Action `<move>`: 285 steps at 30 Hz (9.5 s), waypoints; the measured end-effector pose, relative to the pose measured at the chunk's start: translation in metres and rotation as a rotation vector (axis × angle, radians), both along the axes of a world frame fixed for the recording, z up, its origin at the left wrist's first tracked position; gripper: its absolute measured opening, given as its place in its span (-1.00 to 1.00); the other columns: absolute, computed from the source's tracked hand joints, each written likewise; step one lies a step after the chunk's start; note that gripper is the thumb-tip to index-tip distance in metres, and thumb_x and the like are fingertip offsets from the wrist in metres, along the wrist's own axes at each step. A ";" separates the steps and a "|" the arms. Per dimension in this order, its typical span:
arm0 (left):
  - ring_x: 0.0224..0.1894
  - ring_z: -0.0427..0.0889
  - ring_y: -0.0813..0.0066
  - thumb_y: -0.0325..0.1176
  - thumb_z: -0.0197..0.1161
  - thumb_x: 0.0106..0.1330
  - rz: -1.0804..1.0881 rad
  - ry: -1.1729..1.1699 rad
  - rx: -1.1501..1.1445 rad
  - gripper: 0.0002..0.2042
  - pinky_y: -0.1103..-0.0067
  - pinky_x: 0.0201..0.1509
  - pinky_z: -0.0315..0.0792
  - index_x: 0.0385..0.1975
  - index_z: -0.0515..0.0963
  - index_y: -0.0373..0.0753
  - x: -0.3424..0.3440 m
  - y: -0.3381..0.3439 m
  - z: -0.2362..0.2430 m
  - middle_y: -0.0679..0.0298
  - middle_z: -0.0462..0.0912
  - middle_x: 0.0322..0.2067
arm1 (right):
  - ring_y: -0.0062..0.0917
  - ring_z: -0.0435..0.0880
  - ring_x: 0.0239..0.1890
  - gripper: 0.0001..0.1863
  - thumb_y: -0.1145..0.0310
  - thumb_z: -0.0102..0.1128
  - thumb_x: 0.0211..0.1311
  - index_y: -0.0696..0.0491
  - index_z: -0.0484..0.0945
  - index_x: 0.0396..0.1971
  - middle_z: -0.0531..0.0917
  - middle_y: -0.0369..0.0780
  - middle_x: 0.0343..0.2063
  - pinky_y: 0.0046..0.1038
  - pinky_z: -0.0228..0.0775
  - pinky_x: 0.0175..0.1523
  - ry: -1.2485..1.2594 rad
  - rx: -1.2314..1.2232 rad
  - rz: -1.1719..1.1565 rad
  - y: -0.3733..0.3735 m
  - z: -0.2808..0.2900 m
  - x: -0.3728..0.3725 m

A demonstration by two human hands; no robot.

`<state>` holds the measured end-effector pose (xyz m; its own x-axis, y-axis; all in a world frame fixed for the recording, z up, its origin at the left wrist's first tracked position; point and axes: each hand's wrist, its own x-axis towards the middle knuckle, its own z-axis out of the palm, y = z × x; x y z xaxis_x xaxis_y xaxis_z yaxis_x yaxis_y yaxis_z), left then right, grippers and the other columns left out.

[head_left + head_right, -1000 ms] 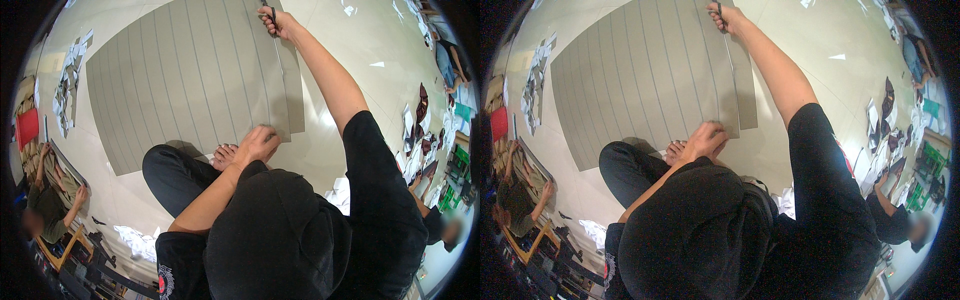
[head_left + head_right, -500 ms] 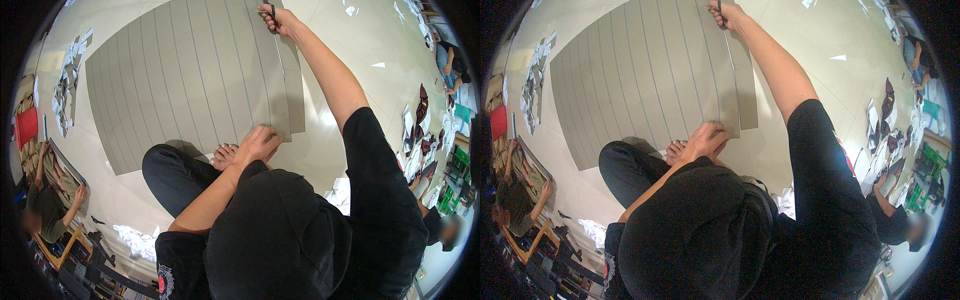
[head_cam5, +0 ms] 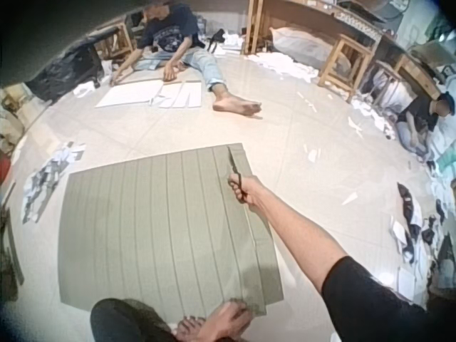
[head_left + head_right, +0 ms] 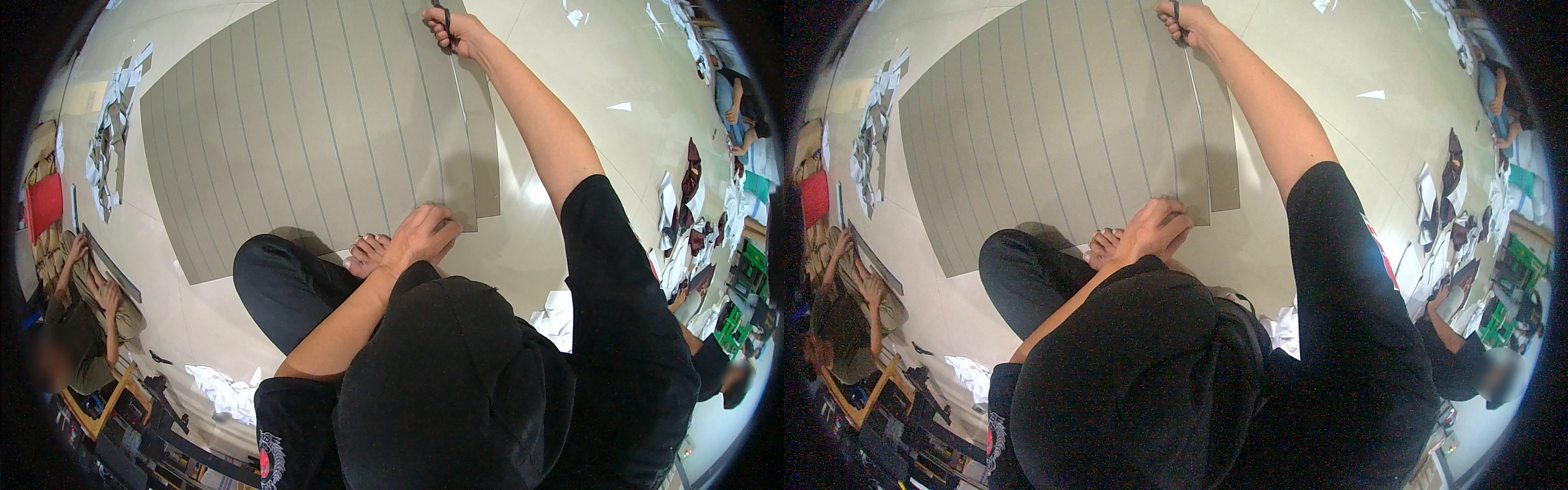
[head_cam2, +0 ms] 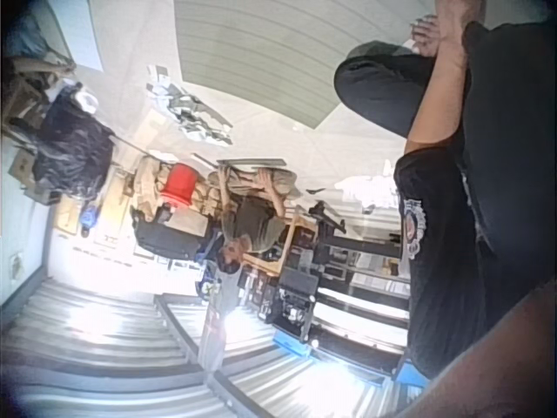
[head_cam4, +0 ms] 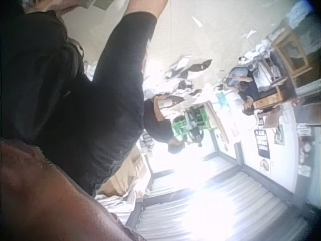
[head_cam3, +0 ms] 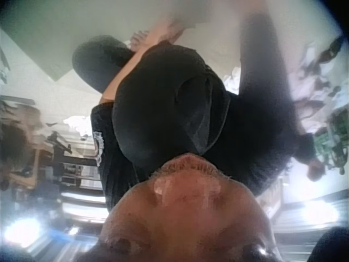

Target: The person sits on the floor and uses scissors to cut a large piece of gray fabric into long vertical strips. The person holds the fabric with one hand and cuts along pre-marked lines with the other, repeating the process for multiple strips.

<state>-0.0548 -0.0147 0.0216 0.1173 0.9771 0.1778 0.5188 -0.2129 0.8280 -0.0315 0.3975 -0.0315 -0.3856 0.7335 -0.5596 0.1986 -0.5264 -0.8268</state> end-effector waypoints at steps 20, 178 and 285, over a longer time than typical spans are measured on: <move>-0.03 0.61 0.22 -0.53 0.48 0.17 -0.001 0.004 -0.014 -0.77 0.39 0.02 0.59 -0.19 0.66 -0.18 0.001 0.001 -0.001 0.22 0.58 -0.09 | -0.75 0.27 -0.70 -0.69 0.17 0.25 0.47 -0.12 0.55 -0.53 0.42 -0.50 -0.70 -0.57 0.12 -0.60 -0.039 -0.106 0.029 0.022 0.006 -0.005; 0.61 -0.21 -0.36 0.11 -0.06 0.58 1.204 0.656 -0.589 -0.27 -0.27 0.55 -0.29 0.63 0.01 -0.10 -0.372 -0.109 -0.066 -0.15 -0.10 0.60 | -0.01 0.51 0.36 -0.41 0.40 0.49 0.18 0.30 0.44 0.14 0.57 0.12 0.26 -0.13 0.34 0.41 -0.508 1.268 0.171 -0.253 0.002 0.013; -0.54 0.57 0.64 -0.18 0.39 0.43 0.824 -1.049 -0.826 -0.74 0.67 -0.61 0.24 -0.24 0.64 -0.29 0.002 0.037 -0.029 0.30 0.73 -0.39 | -0.60 0.54 -0.63 -0.51 -0.03 0.47 0.24 0.16 0.62 -0.46 0.57 -0.28 -0.61 -0.49 0.36 -0.55 -0.109 -0.245 -0.063 -0.405 0.048 0.148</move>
